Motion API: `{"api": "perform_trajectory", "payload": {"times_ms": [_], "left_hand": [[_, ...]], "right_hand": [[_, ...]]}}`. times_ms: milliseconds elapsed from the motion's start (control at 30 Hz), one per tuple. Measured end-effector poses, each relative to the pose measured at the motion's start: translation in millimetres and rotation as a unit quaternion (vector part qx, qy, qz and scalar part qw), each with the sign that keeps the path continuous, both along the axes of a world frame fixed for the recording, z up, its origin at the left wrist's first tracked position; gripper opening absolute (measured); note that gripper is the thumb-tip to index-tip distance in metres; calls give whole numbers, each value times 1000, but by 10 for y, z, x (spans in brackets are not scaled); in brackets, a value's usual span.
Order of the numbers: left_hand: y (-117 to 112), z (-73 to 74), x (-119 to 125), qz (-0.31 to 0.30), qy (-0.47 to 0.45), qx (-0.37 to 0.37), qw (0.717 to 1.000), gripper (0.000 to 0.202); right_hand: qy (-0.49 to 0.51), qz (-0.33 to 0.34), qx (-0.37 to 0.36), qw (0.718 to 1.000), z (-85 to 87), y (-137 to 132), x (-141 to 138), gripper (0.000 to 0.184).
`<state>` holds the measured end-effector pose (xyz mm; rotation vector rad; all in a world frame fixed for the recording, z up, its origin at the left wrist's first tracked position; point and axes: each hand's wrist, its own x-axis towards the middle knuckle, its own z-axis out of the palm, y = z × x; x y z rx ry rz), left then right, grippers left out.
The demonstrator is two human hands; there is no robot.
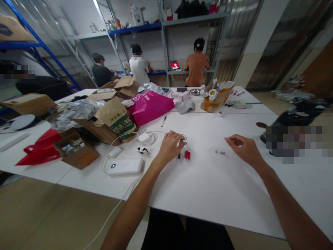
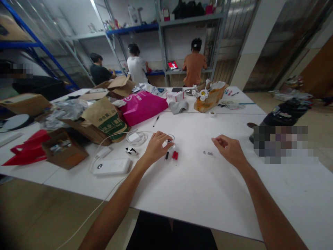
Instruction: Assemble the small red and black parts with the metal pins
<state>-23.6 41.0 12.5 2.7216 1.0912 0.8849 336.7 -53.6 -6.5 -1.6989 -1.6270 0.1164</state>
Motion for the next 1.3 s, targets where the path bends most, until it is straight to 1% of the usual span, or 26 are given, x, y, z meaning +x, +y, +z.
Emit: {"api": "perform_trajectory", "payload": {"times_ms": [100, 233, 433, 600, 700, 800, 900, 1067, 1200, 1300], "left_hand": [[-26, 35, -1, -7, -8, -5, 1000, 8], [-45, 68, -5, -12, 4, 1, 1000, 9], [-18, 42, -38, -8, 64, 52, 997, 17], [-9, 43, -105, -8, 92, 71, 993, 17], [-10, 66, -148, -1, 98, 72, 993, 24], [9, 87, -177, -11, 101, 49, 994, 24], [43, 92, -189, -27, 70, 8, 997, 22], [80, 85, -205, -27, -29, -57, 998, 16], [104, 85, -228, -46, -110, -72, 990, 17], [132, 86, -249, -51, -123, -67, 989, 16]], "right_hand": [[-2, 1, 6, 1000, 4, -3, 2, 45], [-3, 5, 10, 1000, 5, -11, 4, 47], [2, 6, 7, 1000, 1, -6, 0, 46], [9, 10, -1, 1000, -1, -8, -6, 44], [6, 11, 0, 1000, 2, -15, -10, 44], [3, 12, 2, 1000, -1, -17, -8, 44], [1, 11, 2, 1000, -15, -14, 5, 43], [10, 7, -2, 1000, -33, -8, 14, 42], [7, 10, 5, 1000, -21, -8, 2, 44], [8, 9, 3, 1000, -3, -10, -9, 44]]}}
